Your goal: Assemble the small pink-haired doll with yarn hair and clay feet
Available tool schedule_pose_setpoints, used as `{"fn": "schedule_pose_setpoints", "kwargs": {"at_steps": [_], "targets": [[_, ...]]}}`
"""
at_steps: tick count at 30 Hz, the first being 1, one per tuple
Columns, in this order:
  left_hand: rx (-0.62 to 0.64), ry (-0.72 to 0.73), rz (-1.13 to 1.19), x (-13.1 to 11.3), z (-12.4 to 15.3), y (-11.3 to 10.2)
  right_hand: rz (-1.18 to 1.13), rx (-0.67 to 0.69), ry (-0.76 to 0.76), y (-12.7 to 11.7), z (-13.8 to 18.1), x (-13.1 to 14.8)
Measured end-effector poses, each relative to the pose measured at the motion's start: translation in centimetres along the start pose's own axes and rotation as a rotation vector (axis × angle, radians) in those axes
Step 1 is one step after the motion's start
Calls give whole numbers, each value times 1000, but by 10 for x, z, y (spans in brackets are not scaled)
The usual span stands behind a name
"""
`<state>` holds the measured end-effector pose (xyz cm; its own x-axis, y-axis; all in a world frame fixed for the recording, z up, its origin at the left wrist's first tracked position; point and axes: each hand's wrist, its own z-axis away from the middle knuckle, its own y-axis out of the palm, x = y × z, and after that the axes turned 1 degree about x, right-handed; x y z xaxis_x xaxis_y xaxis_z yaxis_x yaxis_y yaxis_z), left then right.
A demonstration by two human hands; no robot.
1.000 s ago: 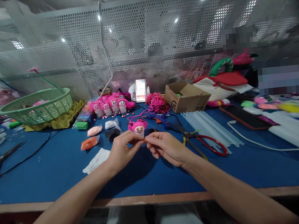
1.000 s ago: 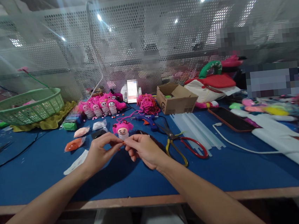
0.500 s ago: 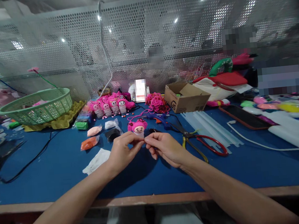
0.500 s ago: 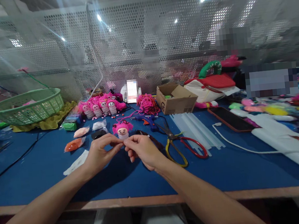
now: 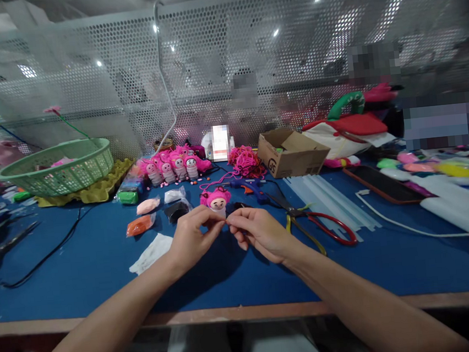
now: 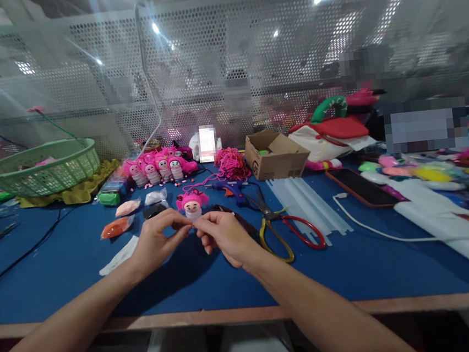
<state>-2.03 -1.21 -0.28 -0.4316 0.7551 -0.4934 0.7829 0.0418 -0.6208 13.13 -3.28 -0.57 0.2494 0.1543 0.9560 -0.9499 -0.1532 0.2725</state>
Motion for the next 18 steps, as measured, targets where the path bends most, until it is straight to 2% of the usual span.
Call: {"fn": "schedule_pose_setpoints", "kwargs": {"at_steps": [14,16,18], "targets": [[95,-66,-54,4,-3,-4,-104,36,22,-4,-3,-1],[150,-105,-124,5,-6,-12,-94,31,16,-5,-2,-2],[269,-177,-246,9,-10,-20,-78,30,16,-5,-2,-2]]}}
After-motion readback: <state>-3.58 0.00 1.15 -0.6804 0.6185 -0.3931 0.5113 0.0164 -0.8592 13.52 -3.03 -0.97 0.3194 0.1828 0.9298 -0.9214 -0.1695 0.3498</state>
